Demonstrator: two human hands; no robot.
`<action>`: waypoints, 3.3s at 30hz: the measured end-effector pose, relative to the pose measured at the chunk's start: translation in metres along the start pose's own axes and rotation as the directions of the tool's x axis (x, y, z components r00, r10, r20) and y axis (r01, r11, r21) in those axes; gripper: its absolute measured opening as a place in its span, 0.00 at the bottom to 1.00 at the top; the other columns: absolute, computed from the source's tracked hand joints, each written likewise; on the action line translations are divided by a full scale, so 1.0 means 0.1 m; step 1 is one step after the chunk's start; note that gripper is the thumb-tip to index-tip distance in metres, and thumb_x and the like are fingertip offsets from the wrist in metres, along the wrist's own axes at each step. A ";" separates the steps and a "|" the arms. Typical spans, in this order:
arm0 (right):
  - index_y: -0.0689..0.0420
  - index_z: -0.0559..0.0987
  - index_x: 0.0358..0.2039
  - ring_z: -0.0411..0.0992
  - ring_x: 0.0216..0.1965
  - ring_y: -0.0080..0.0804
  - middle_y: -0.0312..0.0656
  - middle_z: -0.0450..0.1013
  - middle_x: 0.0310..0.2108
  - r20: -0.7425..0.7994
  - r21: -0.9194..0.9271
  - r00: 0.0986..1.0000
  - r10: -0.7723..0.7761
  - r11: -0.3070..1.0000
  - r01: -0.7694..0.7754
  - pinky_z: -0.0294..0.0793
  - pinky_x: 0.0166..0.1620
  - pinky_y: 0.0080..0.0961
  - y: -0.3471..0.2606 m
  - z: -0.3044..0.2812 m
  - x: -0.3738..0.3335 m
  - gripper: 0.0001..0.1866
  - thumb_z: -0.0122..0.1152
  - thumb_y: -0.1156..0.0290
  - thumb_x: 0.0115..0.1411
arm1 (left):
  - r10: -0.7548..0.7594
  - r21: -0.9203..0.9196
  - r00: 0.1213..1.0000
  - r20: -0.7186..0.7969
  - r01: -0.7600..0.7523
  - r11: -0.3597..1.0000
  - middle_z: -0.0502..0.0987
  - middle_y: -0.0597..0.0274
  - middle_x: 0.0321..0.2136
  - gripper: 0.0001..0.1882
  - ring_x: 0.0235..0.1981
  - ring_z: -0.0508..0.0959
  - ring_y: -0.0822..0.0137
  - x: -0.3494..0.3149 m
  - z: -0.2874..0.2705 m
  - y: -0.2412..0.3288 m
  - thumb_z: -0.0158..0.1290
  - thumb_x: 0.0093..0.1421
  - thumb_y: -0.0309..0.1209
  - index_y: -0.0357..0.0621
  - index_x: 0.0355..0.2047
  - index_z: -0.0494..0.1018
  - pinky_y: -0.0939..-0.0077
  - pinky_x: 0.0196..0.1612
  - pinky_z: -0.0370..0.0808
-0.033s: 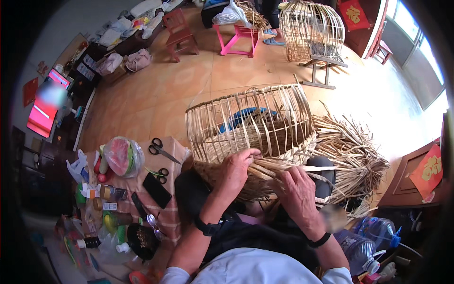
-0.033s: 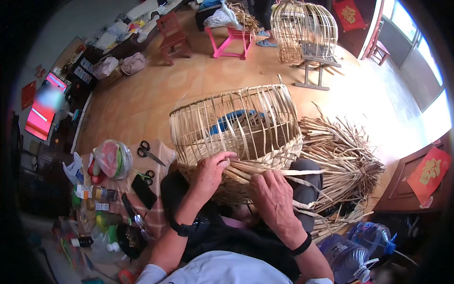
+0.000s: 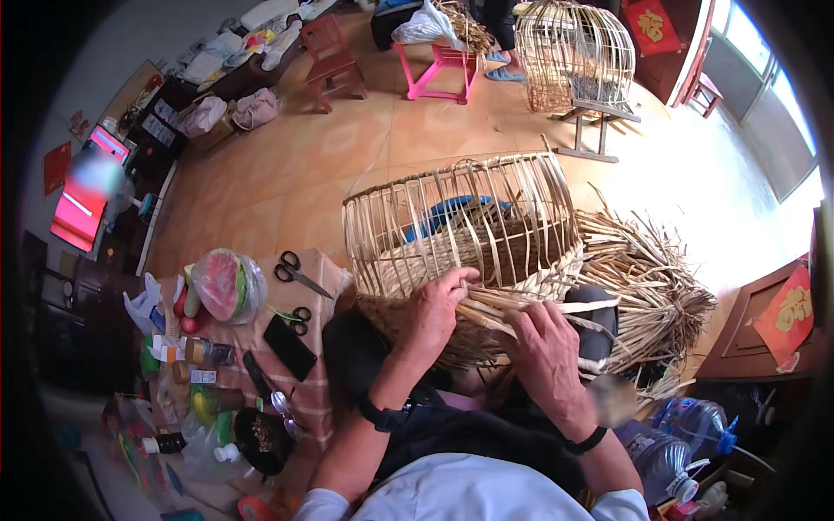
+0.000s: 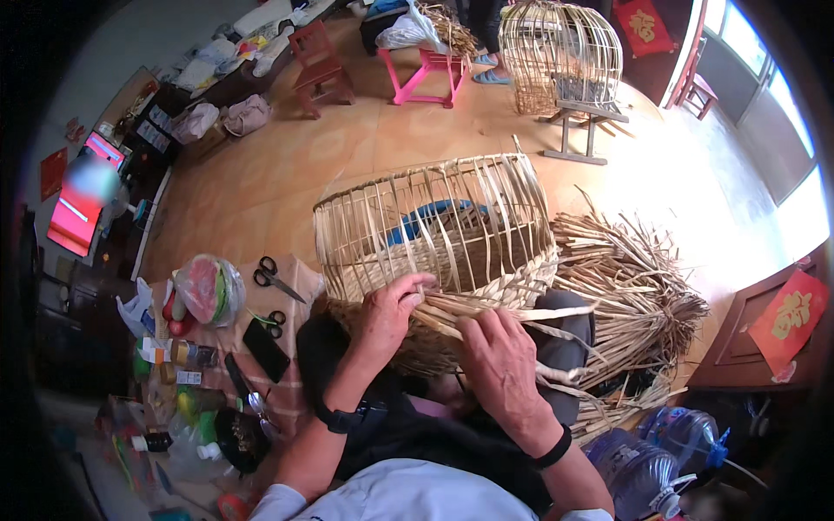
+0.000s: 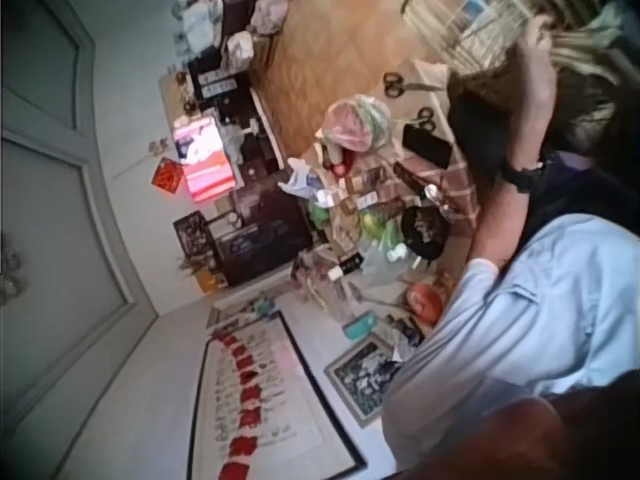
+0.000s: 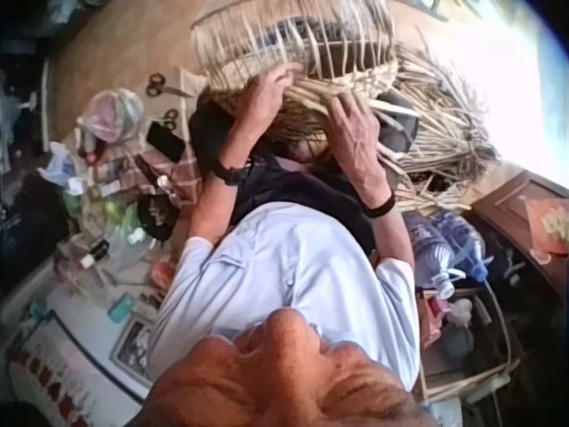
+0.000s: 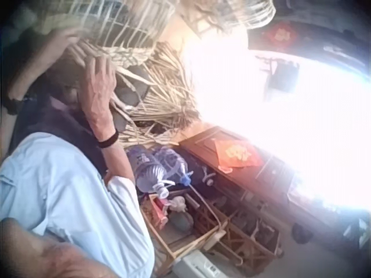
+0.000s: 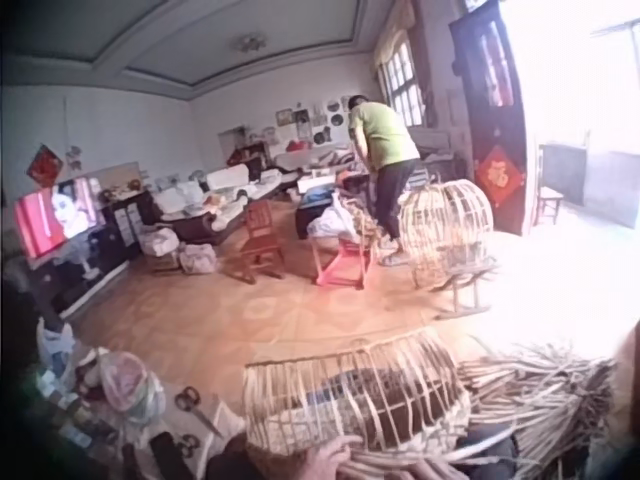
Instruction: Weaving a bamboo or wicker basket by hand.
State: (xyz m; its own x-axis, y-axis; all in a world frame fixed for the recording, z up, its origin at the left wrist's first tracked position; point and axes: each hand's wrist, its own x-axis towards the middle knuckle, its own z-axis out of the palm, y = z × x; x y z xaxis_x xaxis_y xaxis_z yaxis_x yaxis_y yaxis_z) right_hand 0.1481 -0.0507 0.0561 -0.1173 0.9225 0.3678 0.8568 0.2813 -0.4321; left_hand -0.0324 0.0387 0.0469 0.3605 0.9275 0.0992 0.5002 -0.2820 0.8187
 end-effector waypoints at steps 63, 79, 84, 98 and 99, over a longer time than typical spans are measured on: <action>0.63 0.69 0.57 0.75 0.24 0.27 0.40 0.73 0.26 0.451 0.870 0.843 0.293 0.065 -0.488 0.74 0.26 0.19 0.08 -0.16 -0.03 0.20 0.58 0.73 0.66 | 0.155 0.184 0.973 -0.168 -0.123 0.975 0.81 0.53 0.31 0.12 0.34 0.81 0.52 -0.19 0.08 -0.15 0.60 0.59 0.34 0.40 0.39 0.79 0.62 0.41 0.76; 0.64 0.79 0.31 0.75 0.28 0.25 0.39 0.77 0.25 0.350 0.835 0.901 0.255 0.351 -0.423 0.71 0.33 0.23 0.20 0.20 1.22 0.13 0.61 0.66 0.65 | 0.330 0.600 0.929 -0.168 -0.169 0.782 0.77 0.52 0.30 0.41 0.33 0.78 0.50 -0.23 0.28 -0.12 0.65 0.50 0.36 0.36 0.61 0.62 0.56 0.40 0.74; 0.64 0.82 0.34 0.77 0.36 0.42 0.46 0.79 0.33 0.132 0.497 0.975 -0.178 0.863 0.091 0.76 0.38 0.33 0.33 0.20 1.13 0.06 0.64 0.74 0.59 | 0.141 0.376 0.980 -0.138 -0.080 0.923 0.78 0.45 0.37 0.40 0.39 0.78 0.43 -0.13 0.46 -0.20 0.68 0.41 0.37 0.37 0.55 0.67 0.50 0.45 0.74; 0.56 0.77 0.41 0.73 0.38 0.51 0.47 0.75 0.37 -0.059 -0.293 0.925 -0.374 0.893 0.342 0.71 0.42 0.45 0.54 0.63 0.55 0.13 0.64 0.71 0.54 | 0.263 0.317 0.960 -0.098 -0.220 0.922 0.73 0.46 0.39 0.33 0.43 0.74 0.44 -0.18 0.58 -0.38 0.69 0.47 0.39 0.34 0.48 0.69 0.53 0.46 0.69; 0.56 0.77 0.36 0.74 0.37 0.52 0.47 0.74 0.34 0.048 -0.208 0.964 -0.262 0.941 0.266 0.71 0.40 0.45 0.56 0.70 0.59 0.10 0.64 0.69 0.54 | 0.235 0.305 0.968 -0.087 -0.199 0.931 0.73 0.45 0.40 0.31 0.44 0.73 0.44 -0.13 0.66 -0.47 0.67 0.49 0.39 0.34 0.47 0.69 0.52 0.47 0.69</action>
State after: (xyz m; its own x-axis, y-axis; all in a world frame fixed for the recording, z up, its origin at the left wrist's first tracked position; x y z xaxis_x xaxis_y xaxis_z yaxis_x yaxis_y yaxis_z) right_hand 0.1543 0.0375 -0.0039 -0.3614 0.8284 0.4279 0.8798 0.4549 -0.1376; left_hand -0.0087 0.0240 -0.0301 0.3980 0.8530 0.3378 0.6343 -0.5218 0.5705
